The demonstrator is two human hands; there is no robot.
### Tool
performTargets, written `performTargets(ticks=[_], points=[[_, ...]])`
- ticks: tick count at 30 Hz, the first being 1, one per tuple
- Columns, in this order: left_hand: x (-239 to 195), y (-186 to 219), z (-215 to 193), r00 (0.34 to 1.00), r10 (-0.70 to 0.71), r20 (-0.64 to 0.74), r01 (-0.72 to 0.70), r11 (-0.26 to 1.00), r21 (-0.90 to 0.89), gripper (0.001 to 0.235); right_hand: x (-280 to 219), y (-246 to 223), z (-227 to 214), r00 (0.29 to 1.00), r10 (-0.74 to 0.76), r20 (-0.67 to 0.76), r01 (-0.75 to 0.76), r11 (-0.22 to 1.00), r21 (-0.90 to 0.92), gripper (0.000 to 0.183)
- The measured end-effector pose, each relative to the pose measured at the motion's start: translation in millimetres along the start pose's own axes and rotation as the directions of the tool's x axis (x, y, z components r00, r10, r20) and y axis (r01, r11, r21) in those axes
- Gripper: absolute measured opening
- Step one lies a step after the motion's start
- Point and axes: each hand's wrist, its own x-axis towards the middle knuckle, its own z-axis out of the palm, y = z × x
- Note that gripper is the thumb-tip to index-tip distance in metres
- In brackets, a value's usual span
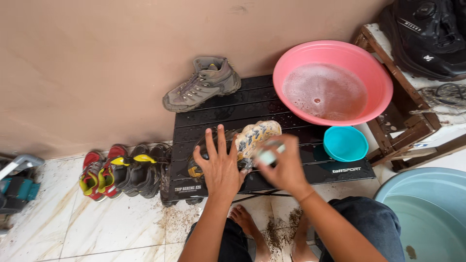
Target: The person removes the laces from a pair of hiking boots and places them aside. They then pour soapy water from a cup onto the boots and scrub the exterior with a bar of soap, focusing on the laces and sides.
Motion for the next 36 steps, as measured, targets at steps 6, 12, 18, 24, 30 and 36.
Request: performTargets(ticks=[6, 12, 18, 24, 30, 36], points=[[3, -11, -36, 0.997, 0.037, 0.072, -0.030, 0.994, -0.106, 0.107, -7, 18, -13, 0.957, 0.273, -0.098, -0.280, 0.958, -0.058, 0.036], [3, -37, -51, 0.980, 0.143, 0.142, -0.110, 0.970, -0.218, 0.104, -9, -7, -14, 0.978, 0.199, -0.057, -0.200, 0.980, -0.021, 0.041], [4, -35, -50, 0.980, 0.154, 0.123, -0.123, 0.967, -0.225, 0.103, -3, 34, 0, 0.923, 0.316, -0.221, -0.337, 0.939, -0.067, 0.041], [1, -34, -52, 0.983, 0.150, 0.105, -0.120, 0.962, -0.245, 0.098, 11, 11, -20, 0.930, 0.348, -0.117, -0.345, 0.938, 0.042, 0.027], [1, -35, -46, 0.985, 0.143, 0.099, -0.115, 0.962, -0.247, 0.105, 12, 29, -12, 0.972, 0.207, -0.114, -0.216, 0.974, -0.073, 0.032], [-2, -37, -41, 0.985, 0.144, 0.098, -0.115, 0.960, -0.254, 0.105, -8, -2, -10, 0.988, 0.140, -0.057, -0.142, 0.989, -0.038, 0.036]])
